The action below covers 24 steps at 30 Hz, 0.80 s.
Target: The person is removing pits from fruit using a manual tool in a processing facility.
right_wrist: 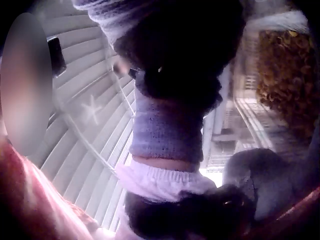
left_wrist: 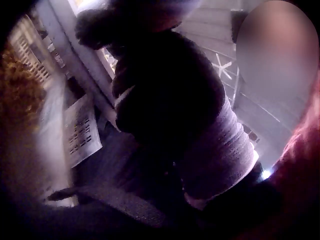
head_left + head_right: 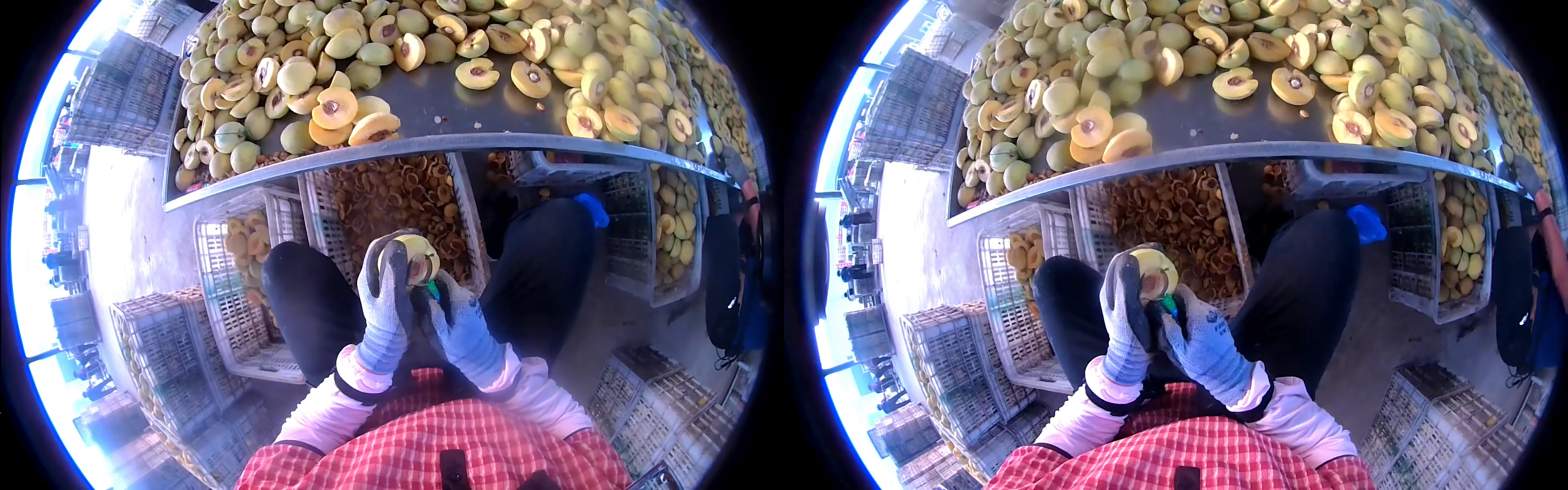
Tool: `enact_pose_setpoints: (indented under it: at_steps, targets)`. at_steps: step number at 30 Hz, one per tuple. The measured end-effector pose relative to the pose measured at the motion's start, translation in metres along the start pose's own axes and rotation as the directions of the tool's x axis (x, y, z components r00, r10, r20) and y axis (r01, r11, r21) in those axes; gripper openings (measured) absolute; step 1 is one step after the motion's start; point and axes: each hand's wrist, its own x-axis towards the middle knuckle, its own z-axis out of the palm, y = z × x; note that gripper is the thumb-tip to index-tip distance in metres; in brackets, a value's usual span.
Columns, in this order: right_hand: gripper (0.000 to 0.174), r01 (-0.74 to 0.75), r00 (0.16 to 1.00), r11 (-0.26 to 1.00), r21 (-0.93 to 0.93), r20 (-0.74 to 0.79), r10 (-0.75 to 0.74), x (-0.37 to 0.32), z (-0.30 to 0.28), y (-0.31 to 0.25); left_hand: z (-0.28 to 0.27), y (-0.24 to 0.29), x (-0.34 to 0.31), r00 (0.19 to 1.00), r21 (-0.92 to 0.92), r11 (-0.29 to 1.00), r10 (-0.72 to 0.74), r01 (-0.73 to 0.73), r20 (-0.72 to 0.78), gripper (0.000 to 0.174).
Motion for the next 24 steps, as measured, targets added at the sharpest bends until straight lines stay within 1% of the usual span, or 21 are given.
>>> enact_pose_setpoints:
  at_steps: [2,3,4,5,6,8,9,10,11,12,14,15,16,17,18,19,20,22,23,24]
  targets:
    - [0.023,-0.085,0.992,0.995,0.053,0.097,0.079,0.001,-0.002,0.005,-0.001,-0.007,-0.001,0.997,0.077,0.994,0.082,-0.08,-0.015,0.029]
    - [0.024,-0.13,0.982,0.989,0.078,0.147,0.117,0.0,-0.003,0.009,-0.003,-0.012,0.0,0.994,0.107,0.989,0.104,-0.105,0.017,0.028]
    - [0.023,-0.09,0.988,0.995,0.053,0.13,0.082,-0.002,-0.003,0.016,-0.005,-0.016,0.001,0.991,0.136,0.982,0.126,-0.132,0.049,0.027]
    - [0.023,-0.051,0.992,0.998,0.027,0.114,0.048,-0.006,-0.001,0.023,-0.011,-0.019,0.007,0.985,0.153,0.978,0.127,-0.145,0.118,0.026]
    - [0.022,-0.012,0.995,1.0,0.001,0.099,0.012,-0.009,0.0,0.026,-0.011,-0.015,0.009,0.984,0.116,0.988,0.083,-0.102,0.155,0.026]
    - [0.022,-0.013,1.0,0.999,0.046,-0.006,0.014,-0.014,0.006,0.022,-0.012,-0.007,0.013,0.974,0.053,0.999,-0.005,-0.007,0.227,0.026]
    - [0.022,-0.067,0.997,0.988,0.137,-0.017,0.07,-0.014,0.008,0.021,-0.009,-0.006,0.013,0.975,0.039,0.999,0.026,-0.036,0.221,0.027]
    - [0.022,-0.116,0.992,0.967,0.228,-0.029,0.126,-0.015,0.011,0.02,-0.005,-0.001,0.012,0.979,-0.03,0.996,-0.079,0.086,0.186,0.028]
    - [0.022,-0.217,0.974,0.901,0.376,0.02,0.227,-0.014,0.013,0.022,0.0,0.003,0.011,0.972,-0.108,0.974,-0.183,0.2,0.149,0.029]
    - [0.022,-0.312,0.945,0.802,0.51,0.082,0.316,-0.012,0.014,0.022,0.005,0.002,0.011,0.981,-0.128,0.977,-0.152,0.168,0.123,0.029]
    - [0.029,-0.334,0.937,0.754,0.566,0.116,0.329,-0.008,0.016,0.021,0.009,-0.004,0.011,0.993,-0.166,0.98,-0.097,0.107,0.067,0.029]
    - [0.034,-0.346,0.933,0.729,0.59,0.135,0.334,-0.007,0.015,0.02,0.005,-0.008,0.015,0.997,-0.016,1.0,0.009,-0.007,0.075,0.03]
    - [0.037,-0.493,0.864,0.502,0.711,0.331,0.379,-0.009,0.011,0.019,0.001,-0.01,0.018,0.986,0.106,0.987,0.103,-0.117,0.132,0.03]
    - [0.04,-0.616,0.774,0.238,0.751,0.519,0.364,-0.011,0.003,0.019,-0.004,-0.009,0.022,0.961,0.216,0.948,0.188,-0.231,0.202,0.031]
    - [0.044,-0.706,0.67,-0.037,0.707,0.684,0.288,-0.011,-0.003,0.017,-0.007,-0.007,0.027,0.923,0.314,0.884,0.263,-0.347,0.279,0.031]
    - [0.049,-0.727,0.602,-0.181,0.662,0.741,0.297,-0.009,-0.001,0.011,-0.01,-0.009,0.033,0.863,0.304,0.821,0.39,-0.484,0.32,0.032]
    - [0.05,-0.714,0.591,-0.313,0.626,0.779,0.209,-0.01,-0.001,0.013,-0.014,-0.005,0.037,0.832,0.331,0.787,0.378,-0.52,0.407,0.033]
    - [0.05,-0.671,0.582,-0.552,0.494,0.813,0.02,-0.013,-0.001,0.016,-0.021,0.004,0.045,0.752,0.37,0.713,0.332,-0.595,0.569,0.035]
    - [0.05,-0.661,0.595,-0.601,0.449,0.802,-0.055,-0.012,-0.002,0.015,-0.021,0.001,0.047,0.742,0.356,0.712,0.342,-0.605,0.577,0.036]
    - [0.049,-0.652,0.605,-0.631,0.421,0.79,-0.098,-0.013,-0.001,0.016,-0.021,-0.007,0.046,0.765,0.327,0.761,0.322,-0.56,0.558,0.039]
